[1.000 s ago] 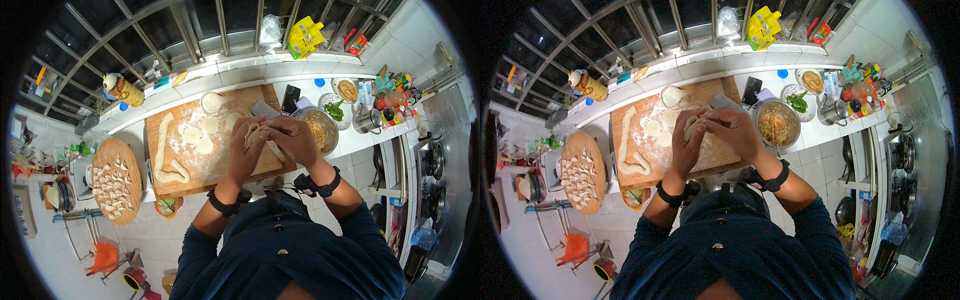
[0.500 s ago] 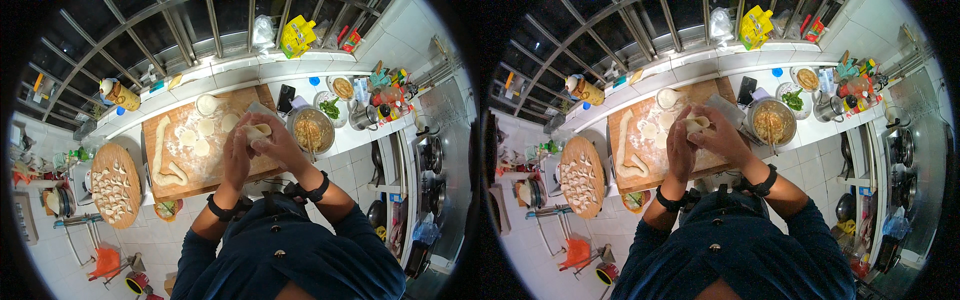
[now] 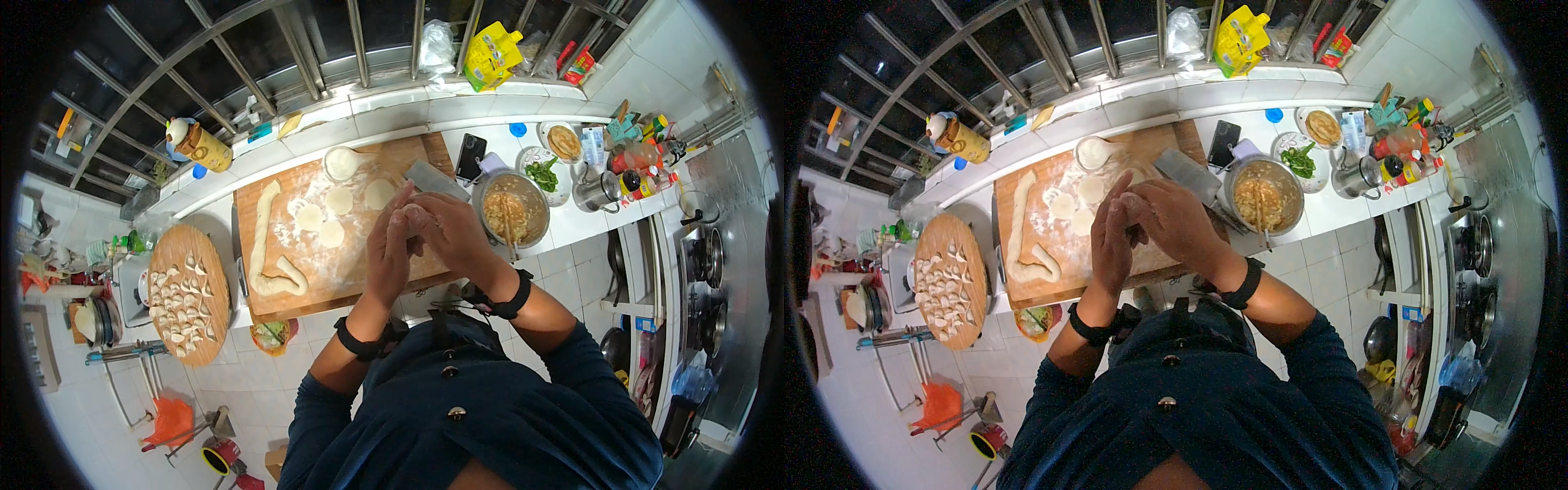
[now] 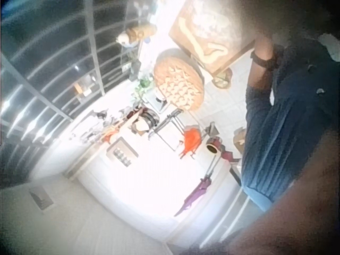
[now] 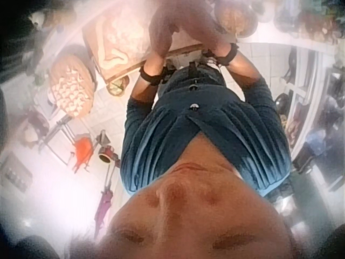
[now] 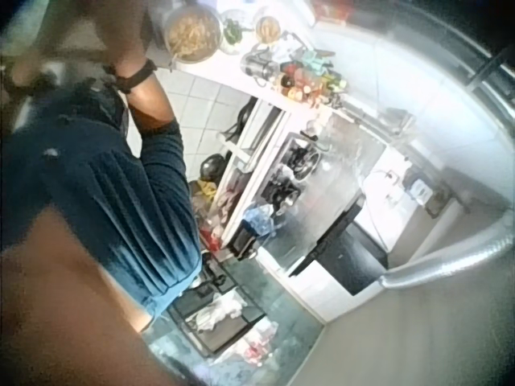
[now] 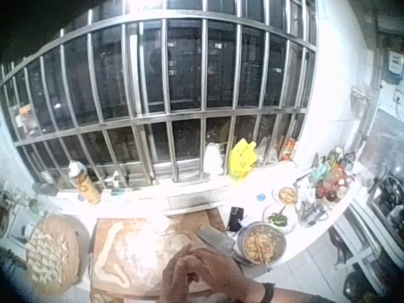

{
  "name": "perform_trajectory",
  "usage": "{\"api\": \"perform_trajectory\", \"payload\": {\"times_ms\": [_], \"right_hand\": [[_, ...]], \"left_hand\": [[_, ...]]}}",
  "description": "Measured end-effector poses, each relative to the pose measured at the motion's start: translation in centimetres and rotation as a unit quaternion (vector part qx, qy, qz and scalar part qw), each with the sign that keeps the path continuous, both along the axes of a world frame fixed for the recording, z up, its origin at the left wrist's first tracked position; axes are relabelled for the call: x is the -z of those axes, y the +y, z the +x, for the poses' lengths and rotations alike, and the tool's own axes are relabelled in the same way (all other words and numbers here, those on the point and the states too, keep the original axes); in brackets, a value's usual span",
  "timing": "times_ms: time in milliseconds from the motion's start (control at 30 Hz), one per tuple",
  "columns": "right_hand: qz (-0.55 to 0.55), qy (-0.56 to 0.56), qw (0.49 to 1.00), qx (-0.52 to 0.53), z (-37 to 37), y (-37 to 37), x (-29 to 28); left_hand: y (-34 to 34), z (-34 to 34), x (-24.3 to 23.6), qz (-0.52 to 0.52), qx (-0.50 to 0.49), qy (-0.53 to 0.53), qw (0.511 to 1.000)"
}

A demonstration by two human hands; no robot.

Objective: The person flattens dough pieces on a floured wooden board, fills them with a prepared mixture using chopsticks, and folds them into dumplings. The finished dumplings are placed on a round wooden tray.

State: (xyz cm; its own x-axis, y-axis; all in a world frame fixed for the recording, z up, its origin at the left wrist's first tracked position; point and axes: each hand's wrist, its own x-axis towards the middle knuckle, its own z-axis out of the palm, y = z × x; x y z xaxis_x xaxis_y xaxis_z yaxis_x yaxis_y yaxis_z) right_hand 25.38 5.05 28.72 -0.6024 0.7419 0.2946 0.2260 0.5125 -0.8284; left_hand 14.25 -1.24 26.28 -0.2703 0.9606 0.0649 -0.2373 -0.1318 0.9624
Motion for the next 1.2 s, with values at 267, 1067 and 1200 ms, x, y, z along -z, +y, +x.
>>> {"api": "perform_trajectory", "payload": {"times_ms": [267, 1067, 1200], "right_hand": [[0.119, 0.025, 0.993, 0.005, -0.9, -0.1, 0.4], [-0.32, 0.008, 0.942, -0.098, -4.0, -0.1, 3.0], [-0.177, 0.024, 0.982, -0.063, -3.9, -0.4, 2.6]], "left_hand": [[-0.4, -0.9, 0.0, -0.041, 0.024, 0.0, 0.999], [-0.9, -4.0, 3.9, 0.014, -0.033, -0.304, 0.952], [-2.0, -4.1, 3.4, 0.02, 0.007, -0.359, 0.933]]}}
